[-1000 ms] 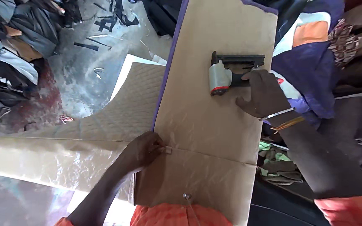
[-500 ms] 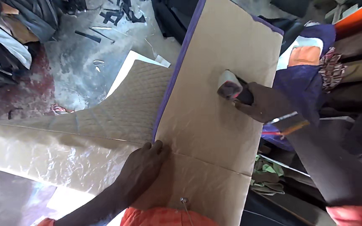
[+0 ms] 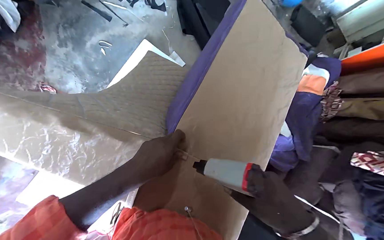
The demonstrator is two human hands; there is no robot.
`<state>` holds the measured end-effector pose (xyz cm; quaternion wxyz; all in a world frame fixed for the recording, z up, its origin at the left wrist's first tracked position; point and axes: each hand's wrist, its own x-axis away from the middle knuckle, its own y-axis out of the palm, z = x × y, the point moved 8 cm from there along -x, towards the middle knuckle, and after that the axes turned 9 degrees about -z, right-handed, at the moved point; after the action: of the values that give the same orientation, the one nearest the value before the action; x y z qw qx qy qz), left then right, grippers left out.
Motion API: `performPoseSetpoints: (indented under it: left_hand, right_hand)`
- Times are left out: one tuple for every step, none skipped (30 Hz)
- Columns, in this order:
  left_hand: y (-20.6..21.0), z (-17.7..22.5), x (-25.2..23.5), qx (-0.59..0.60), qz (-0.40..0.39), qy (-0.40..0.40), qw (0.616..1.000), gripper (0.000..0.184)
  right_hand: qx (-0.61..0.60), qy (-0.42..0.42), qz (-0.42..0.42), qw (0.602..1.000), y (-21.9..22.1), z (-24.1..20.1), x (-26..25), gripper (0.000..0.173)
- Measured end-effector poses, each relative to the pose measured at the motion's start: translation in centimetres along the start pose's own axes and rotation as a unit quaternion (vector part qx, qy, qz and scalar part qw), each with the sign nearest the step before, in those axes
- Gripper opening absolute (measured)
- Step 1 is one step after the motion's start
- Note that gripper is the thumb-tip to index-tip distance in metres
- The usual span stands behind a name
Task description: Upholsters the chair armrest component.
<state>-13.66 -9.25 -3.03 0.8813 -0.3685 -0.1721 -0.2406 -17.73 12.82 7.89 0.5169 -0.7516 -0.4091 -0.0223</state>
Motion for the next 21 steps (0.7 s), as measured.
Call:
performPoseSetpoints:
  left_hand:
    - [0.0,0.1,0.1,-0.004,0.003,-0.003,1.000,0.038]
    - [-0.1,0.3,0.2,-0.008,0.008,-0.002,1.000,0.038]
    - [-0.1,0.4,0.3,-0.008,0.019,0.002,1.000,0.038]
    - [-0.2,0.5,0.5,-0.005,0.033,0.009,0.999,0.038]
    - [-0.4,0.6,0.6,-0.002,0.043,0.013,0.999,0.038]
    - [-0.5,0.6,0.6,-0.001,0.049,0.016,0.999,0.038]
    - [-0.5,0.7,0.7,-0.001,0.053,0.018,0.998,0.037]
    - [-0.5,0.6,0.7,0.002,0.055,0.017,0.998,0.036]
    - [-0.4,0.6,0.7,0.005,0.057,0.017,0.998,0.035]
    - [-0.4,0.5,0.7,0.010,0.058,0.014,0.998,0.035]
    - [-0.4,0.5,0.7,0.013,0.062,0.015,0.998,0.034]
    - [-0.3,0.5,0.7,0.015,0.071,0.020,0.997,0.033]
    - [-0.3,0.4,0.7,0.017,0.079,0.029,0.996,0.033]
    - [-0.1,0.5,0.7,0.018,0.082,0.034,0.996,0.033]
    - [0.0,0.5,0.6,0.018,0.083,0.038,0.996,0.035]
    - [0.1,0.5,0.6,0.019,0.087,0.042,0.995,0.036]
    - [0.1,0.4,0.7,0.022,0.093,0.045,0.994,0.037]
    - [0.1,0.4,0.7,0.024,0.100,0.048,0.994,0.039]
    - [0.1,0.3,0.8,0.027,0.097,0.049,0.994,0.042]
    - [0.2,0.3,0.9,0.031,0.084,0.045,0.995,0.043]
    - [0.1,0.2,0.8,0.036,0.077,0.041,0.996,0.043]
  right_hand:
    - [0.001,0.000,0.008,1.000,0.7,-0.2,-0.2,0.034]
    - [0.007,0.010,0.007,1.000,1.1,-0.6,-0.6,0.033]
    - [0.020,0.027,-0.003,0.999,1.4,-0.9,-1.0,0.033]
    - [0.030,0.044,-0.020,0.998,1.6,-1.1,-1.4,0.035]
    - [0.038,0.056,-0.036,0.997,1.7,-1.3,-1.8,0.035]
    - [0.048,0.062,-0.044,0.996,1.8,-1.6,-2.2,0.035]
    - [0.055,0.066,-0.050,0.995,2.0,-1.7,-2.5,0.035]
    - [0.063,0.072,-0.054,0.994,2.1,-1.8,-2.7,0.036]
    - [0.069,0.080,-0.058,0.993,2.3,-1.8,-2.8,0.037]
    - [0.075,0.089,-0.061,0.991,2.5,-1.9,-2.9,0.039]
    - [0.080,0.094,-0.060,0.990,2.5,-2.0,-3.0,0.040]
    - [0.079,0.103,-0.064,0.989,2.6,-2.1,-3.1,0.040]
    - [0.079,0.109,-0.069,0.988,2.6,-2.3,-3.2,0.040]
    - [0.082,0.110,-0.074,0.988,2.6,-2.6,-3.3,0.039]
    - [0.089,0.116,-0.083,0.986,2.6,-2.8,-3.4,0.039]
    - [0.097,0.125,-0.096,0.983,2.5,-3.1,-3.5,0.039]
    - [0.107,0.140,-0.112,0.978,2.5,-3.4,-3.6,0.039]
    - [0.119,0.150,-0.125,0.973,2.5,-3.7,-3.8,0.038]
    - [0.128,0.156,-0.134,0.970,2.6,-3.9,-3.7,0.036]
    - [0.132,0.167,-0.147,0.966,2.7,-4.1,-3.6,0.034]
    - [0.141,0.169,-0.158,0.963,2.7,-4.2,-3.7,0.031]
